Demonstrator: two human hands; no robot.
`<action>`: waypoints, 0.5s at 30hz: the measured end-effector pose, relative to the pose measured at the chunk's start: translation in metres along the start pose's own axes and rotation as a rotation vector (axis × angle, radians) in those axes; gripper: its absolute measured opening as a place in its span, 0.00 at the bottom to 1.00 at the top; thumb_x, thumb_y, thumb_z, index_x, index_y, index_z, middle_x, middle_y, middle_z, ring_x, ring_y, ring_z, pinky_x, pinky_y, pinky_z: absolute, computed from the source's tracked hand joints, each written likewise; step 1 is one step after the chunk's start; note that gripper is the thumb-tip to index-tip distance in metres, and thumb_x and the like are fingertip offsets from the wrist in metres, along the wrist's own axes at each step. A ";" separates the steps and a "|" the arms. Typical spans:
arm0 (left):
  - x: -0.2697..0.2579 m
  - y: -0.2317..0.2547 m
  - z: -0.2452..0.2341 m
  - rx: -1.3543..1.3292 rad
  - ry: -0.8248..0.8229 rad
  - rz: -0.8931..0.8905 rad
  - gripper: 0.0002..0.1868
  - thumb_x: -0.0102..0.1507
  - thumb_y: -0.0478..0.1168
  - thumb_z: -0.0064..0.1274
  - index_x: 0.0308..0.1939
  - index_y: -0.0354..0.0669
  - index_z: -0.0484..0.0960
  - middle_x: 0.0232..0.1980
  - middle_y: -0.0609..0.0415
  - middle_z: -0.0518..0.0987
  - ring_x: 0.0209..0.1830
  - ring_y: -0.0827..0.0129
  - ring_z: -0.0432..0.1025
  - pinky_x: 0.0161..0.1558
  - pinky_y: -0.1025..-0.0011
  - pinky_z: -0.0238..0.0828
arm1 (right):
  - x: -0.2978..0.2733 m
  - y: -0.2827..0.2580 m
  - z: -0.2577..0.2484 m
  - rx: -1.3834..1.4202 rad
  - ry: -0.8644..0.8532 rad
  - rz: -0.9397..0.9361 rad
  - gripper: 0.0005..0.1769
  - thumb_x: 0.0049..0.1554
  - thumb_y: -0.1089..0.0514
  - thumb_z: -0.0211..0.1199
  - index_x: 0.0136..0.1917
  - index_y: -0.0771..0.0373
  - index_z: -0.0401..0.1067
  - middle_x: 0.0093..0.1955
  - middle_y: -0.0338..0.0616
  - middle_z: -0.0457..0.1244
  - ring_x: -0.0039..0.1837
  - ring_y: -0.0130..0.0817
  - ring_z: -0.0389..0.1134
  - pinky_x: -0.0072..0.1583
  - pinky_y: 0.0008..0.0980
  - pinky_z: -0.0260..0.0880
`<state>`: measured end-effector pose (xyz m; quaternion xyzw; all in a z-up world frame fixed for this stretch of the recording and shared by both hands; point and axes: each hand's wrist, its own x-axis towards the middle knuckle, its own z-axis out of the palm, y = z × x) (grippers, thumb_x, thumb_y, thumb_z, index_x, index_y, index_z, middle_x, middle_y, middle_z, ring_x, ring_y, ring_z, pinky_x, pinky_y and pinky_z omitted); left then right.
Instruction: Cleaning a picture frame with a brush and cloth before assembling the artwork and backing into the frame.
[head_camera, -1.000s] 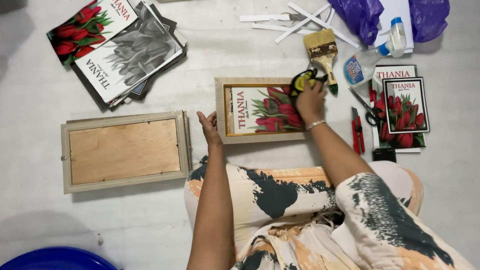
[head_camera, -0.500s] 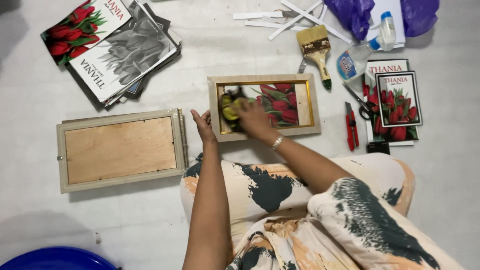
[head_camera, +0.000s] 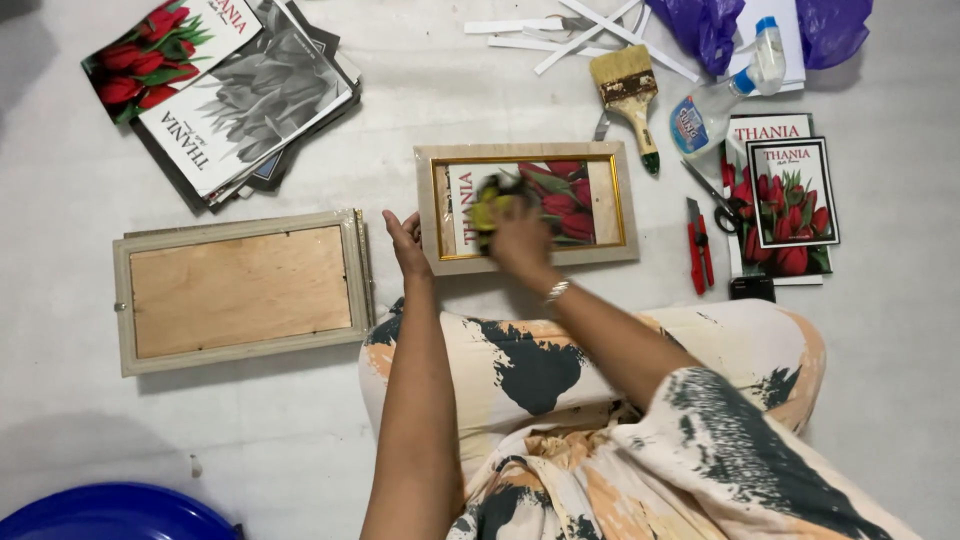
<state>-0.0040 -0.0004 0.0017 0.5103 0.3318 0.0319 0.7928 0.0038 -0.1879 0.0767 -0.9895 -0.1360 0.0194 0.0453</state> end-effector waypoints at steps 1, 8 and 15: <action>0.002 -0.006 -0.003 0.001 0.003 -0.003 0.56 0.61 0.88 0.24 0.57 0.43 0.83 0.45 0.52 0.84 0.45 0.66 0.79 0.52 0.71 0.75 | -0.002 -0.018 0.008 0.001 -0.004 -0.001 0.30 0.49 0.57 0.62 0.66 0.55 0.75 0.65 0.60 0.59 0.56 0.64 0.67 0.46 0.57 0.76; 0.013 -0.021 -0.011 -0.033 0.031 -0.002 0.56 0.60 0.88 0.26 0.53 0.43 0.84 0.43 0.52 0.83 0.42 0.66 0.78 0.51 0.71 0.74 | -0.013 -0.030 0.021 0.179 0.198 -0.458 0.32 0.45 0.58 0.63 0.65 0.45 0.69 0.66 0.45 0.59 0.54 0.55 0.66 0.45 0.49 0.74; -0.003 0.001 -0.003 0.002 0.011 -0.024 0.59 0.57 0.90 0.23 0.57 0.44 0.83 0.44 0.56 0.84 0.41 0.73 0.79 0.47 0.77 0.74 | -0.029 0.144 0.017 0.200 -0.134 -0.307 0.28 0.49 0.63 0.60 0.62 0.45 0.68 0.67 0.50 0.59 0.59 0.67 0.67 0.54 0.61 0.74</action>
